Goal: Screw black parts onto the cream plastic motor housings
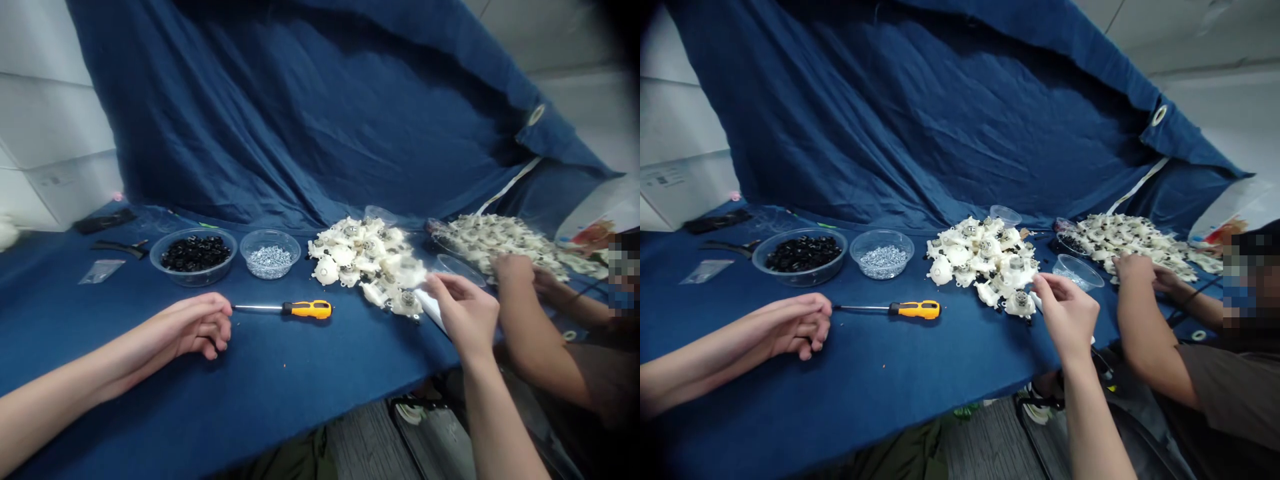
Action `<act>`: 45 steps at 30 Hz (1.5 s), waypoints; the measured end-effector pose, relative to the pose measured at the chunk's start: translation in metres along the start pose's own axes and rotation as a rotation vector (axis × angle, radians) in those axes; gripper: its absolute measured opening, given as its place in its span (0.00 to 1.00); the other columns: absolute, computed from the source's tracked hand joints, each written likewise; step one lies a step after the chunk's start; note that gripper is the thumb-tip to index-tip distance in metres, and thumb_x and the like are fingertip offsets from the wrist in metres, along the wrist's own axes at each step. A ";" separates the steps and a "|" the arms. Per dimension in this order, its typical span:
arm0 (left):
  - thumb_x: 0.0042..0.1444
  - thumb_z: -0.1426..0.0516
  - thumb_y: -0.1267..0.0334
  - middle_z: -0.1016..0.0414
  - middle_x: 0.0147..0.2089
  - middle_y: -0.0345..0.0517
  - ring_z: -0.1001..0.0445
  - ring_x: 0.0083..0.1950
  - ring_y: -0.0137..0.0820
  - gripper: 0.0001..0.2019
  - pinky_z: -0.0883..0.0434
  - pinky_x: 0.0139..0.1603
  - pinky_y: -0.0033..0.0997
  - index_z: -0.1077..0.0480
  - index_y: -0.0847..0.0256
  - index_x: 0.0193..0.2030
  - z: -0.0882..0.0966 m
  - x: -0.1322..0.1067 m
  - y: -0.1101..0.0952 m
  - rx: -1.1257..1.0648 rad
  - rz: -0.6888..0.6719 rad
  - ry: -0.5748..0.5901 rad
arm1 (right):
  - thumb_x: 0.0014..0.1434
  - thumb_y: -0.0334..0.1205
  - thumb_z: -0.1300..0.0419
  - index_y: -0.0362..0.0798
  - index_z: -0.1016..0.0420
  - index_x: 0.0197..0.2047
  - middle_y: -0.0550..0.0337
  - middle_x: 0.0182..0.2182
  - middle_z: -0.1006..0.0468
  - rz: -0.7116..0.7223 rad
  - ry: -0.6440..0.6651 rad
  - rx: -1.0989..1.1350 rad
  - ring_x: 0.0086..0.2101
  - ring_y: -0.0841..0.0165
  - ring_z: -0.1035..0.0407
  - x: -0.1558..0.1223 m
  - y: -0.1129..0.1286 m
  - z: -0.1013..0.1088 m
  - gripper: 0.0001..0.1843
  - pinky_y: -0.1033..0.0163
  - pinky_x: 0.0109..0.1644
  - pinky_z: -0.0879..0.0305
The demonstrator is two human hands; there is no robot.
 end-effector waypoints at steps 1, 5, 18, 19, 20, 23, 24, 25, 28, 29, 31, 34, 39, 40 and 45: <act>0.61 0.40 0.52 0.24 0.31 0.44 0.25 0.33 0.35 0.11 0.25 0.31 0.27 0.28 0.57 0.39 0.001 0.000 0.000 0.000 0.002 0.003 | 0.57 0.52 0.32 0.45 0.17 0.43 0.51 0.33 0.16 0.033 -0.003 -0.013 0.34 0.57 0.19 0.004 0.007 -0.007 0.19 0.53 0.44 0.21; 0.60 0.39 0.52 0.24 0.30 0.44 0.24 0.33 0.35 0.11 0.25 0.31 0.27 0.28 0.56 0.38 0.002 0.000 0.001 -0.009 -0.002 0.007 | 0.62 0.53 0.38 0.43 0.19 0.45 0.49 0.36 0.16 0.146 0.021 -0.071 0.34 0.60 0.19 0.040 0.032 -0.040 0.21 0.58 0.41 0.22; 0.65 0.42 0.59 0.23 0.33 0.42 0.23 0.36 0.33 0.07 0.26 0.37 0.27 0.27 0.57 0.39 -0.005 -0.019 -0.029 -0.077 0.037 0.077 | 0.62 0.46 0.41 0.47 0.16 0.46 0.37 0.41 0.18 0.128 0.086 -0.675 0.44 0.46 0.25 0.125 0.046 -0.125 0.17 0.47 0.48 0.34; 0.65 0.43 0.58 0.23 0.33 0.43 0.23 0.37 0.33 0.07 0.26 0.37 0.28 0.27 0.58 0.40 -0.004 -0.018 -0.027 -0.081 0.043 0.083 | 0.62 0.46 0.40 0.48 0.16 0.46 0.38 0.41 0.18 0.116 0.102 -0.707 0.44 0.46 0.25 0.125 0.044 -0.125 0.16 0.47 0.47 0.34; 0.65 0.43 0.57 0.23 0.33 0.43 0.23 0.37 0.34 0.08 0.26 0.37 0.28 0.27 0.58 0.40 -0.002 -0.016 -0.024 -0.088 0.051 0.091 | 0.61 0.46 0.41 0.50 0.16 0.46 0.39 0.41 0.18 0.110 0.122 -0.735 0.43 0.47 0.25 0.125 0.043 -0.125 0.16 0.48 0.46 0.34; 0.64 0.42 0.55 0.24 0.32 0.44 0.23 0.36 0.33 0.10 0.26 0.37 0.29 0.30 0.59 0.40 0.001 -0.009 -0.016 -0.104 0.075 0.108 | 0.60 0.44 0.41 0.51 0.15 0.45 0.41 0.40 0.18 0.116 0.192 -0.798 0.43 0.47 0.26 0.119 0.044 -0.121 0.15 0.49 0.45 0.34; 0.64 0.42 0.54 0.24 0.32 0.45 0.23 0.35 0.34 0.10 0.27 0.35 0.29 0.32 0.59 0.41 0.002 -0.007 -0.014 -0.092 0.076 0.106 | 0.59 0.43 0.40 0.48 0.16 0.45 0.40 0.41 0.19 0.123 0.205 -0.814 0.45 0.45 0.27 0.115 0.046 -0.120 0.15 0.47 0.46 0.35; 0.64 0.43 0.53 0.24 0.32 0.45 0.23 0.34 0.34 0.11 0.28 0.32 0.28 0.33 0.59 0.41 0.003 -0.006 -0.013 -0.059 0.073 0.098 | 0.58 0.42 0.40 0.45 0.17 0.47 0.36 0.44 0.20 0.131 0.204 -0.828 0.48 0.42 0.29 0.110 0.050 -0.119 0.17 0.46 0.48 0.36; 0.65 0.45 0.50 0.30 0.26 0.38 0.30 0.22 0.28 0.13 0.38 0.20 0.24 0.35 0.58 0.38 0.006 -0.007 -0.012 0.223 -0.075 0.011 | 0.58 0.42 0.40 0.36 0.32 0.65 0.27 0.63 0.36 0.242 0.123 -0.814 0.59 0.35 0.41 0.085 0.069 -0.122 0.33 0.38 0.55 0.42; 0.65 0.45 0.49 0.34 0.24 0.35 0.35 0.20 0.26 0.14 0.40 0.20 0.23 0.34 0.59 0.37 0.009 -0.008 -0.013 0.343 -0.179 -0.041 | 0.60 0.42 0.41 0.37 0.36 0.68 0.29 0.65 0.39 0.344 0.113 -0.763 0.60 0.35 0.42 0.073 0.077 -0.126 0.35 0.37 0.56 0.43; 0.65 0.45 0.49 0.39 0.22 0.33 0.40 0.20 0.24 0.15 0.41 0.22 0.24 0.32 0.60 0.35 0.018 -0.010 -0.017 0.507 -0.391 -0.211 | 0.63 0.44 0.43 0.40 0.34 0.66 0.33 0.61 0.33 0.536 0.249 -0.570 0.57 0.41 0.37 0.043 0.095 -0.140 0.30 0.39 0.56 0.41; 0.66 0.46 0.52 0.38 0.24 0.35 0.39 0.24 0.26 0.14 0.39 0.26 0.26 0.32 0.59 0.35 0.046 -0.010 -0.029 0.635 -0.629 -0.682 | 0.65 0.47 0.42 0.50 0.25 0.56 0.50 0.51 0.23 0.715 0.591 -0.345 0.52 0.54 0.30 -0.009 0.118 -0.170 0.19 0.50 0.56 0.35; 0.64 0.47 0.60 0.29 0.42 0.45 0.30 0.45 0.37 0.07 0.33 0.51 0.37 0.31 0.59 0.45 0.131 -0.015 -0.066 0.905 -0.574 -1.196 | 0.66 0.40 0.43 0.51 0.26 0.57 0.52 0.53 0.25 0.764 0.612 -0.210 0.53 0.56 0.32 -0.076 0.136 -0.207 0.18 0.50 0.55 0.36; 0.59 0.42 0.63 0.29 0.47 0.49 0.32 0.54 0.43 0.10 0.37 0.58 0.44 0.32 0.60 0.47 0.151 -0.021 -0.072 0.948 -0.511 -1.264 | 0.66 0.39 0.44 0.51 0.26 0.57 0.52 0.53 0.25 0.766 0.600 -0.188 0.53 0.56 0.32 -0.084 0.136 -0.209 0.17 0.50 0.55 0.37; 0.45 0.31 0.61 0.31 0.53 0.59 0.45 0.67 0.66 0.21 0.45 0.62 0.68 0.32 0.66 0.42 0.233 -0.057 -0.068 1.013 -0.107 -1.390 | 0.67 0.39 0.44 0.49 0.25 0.57 0.51 0.51 0.24 0.746 0.560 -0.137 0.52 0.56 0.32 -0.097 0.124 -0.211 0.16 0.51 0.54 0.37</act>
Point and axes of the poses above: each hand's wrist, its own x-axis towards the middle knuckle, its own z-axis out of the back of the hand, y = z × x, the point moved 1 cm from there along x, towards the middle knuckle
